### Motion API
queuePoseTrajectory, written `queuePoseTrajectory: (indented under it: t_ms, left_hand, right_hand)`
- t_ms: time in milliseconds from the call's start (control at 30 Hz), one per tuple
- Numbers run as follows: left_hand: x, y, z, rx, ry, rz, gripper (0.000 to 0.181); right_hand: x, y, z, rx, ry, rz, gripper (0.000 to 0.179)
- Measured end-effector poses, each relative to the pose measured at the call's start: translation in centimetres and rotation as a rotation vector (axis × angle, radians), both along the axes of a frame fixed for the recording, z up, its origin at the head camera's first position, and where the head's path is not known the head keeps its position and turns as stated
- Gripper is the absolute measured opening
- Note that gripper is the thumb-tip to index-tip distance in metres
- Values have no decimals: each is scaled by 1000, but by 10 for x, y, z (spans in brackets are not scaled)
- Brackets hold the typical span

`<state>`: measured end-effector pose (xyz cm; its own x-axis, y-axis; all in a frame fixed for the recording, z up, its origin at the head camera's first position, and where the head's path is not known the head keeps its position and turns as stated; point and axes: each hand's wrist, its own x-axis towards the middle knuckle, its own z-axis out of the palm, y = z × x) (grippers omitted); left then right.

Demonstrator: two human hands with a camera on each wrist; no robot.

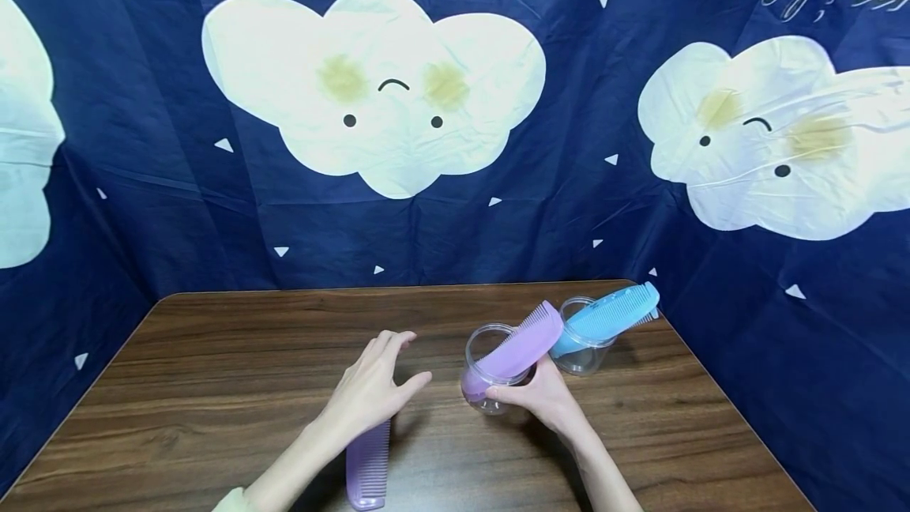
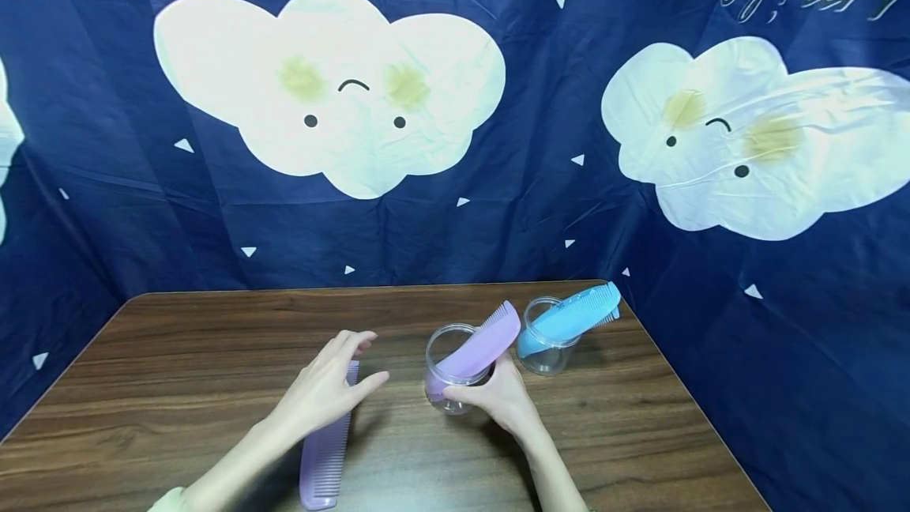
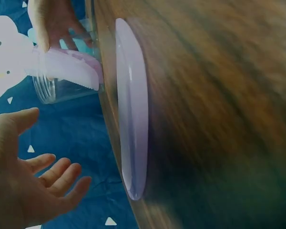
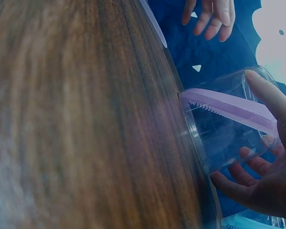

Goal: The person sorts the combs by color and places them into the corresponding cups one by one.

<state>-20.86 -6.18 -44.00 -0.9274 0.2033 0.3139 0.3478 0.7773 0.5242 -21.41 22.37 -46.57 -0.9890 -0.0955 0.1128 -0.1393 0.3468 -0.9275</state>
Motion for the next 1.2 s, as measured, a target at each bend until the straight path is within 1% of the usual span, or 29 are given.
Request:
queuePoseTrajectory:
  t_ms: [233,533,733,900,1200]
  left_hand:
    - [5,-9,-3,-52,-11,25,63]
    - [10,-19,-6,-103,-41,55,65]
    - [15,-23,-7,-140,-59,68,67]
    - [20,-26,-10,-169,-68,87,68]
    - [25,-31,-14,-204,-126,88,77]
  right_hand:
    - [0,0,1,10,-7,-17,76]
    - [0,0,1,19,7,-15,77]
    - [0,0,0,13,-10,-30,78]
    - [-1,1,0,8,-7,-19,77]
    - [0,0,0,6,4,-14,78]
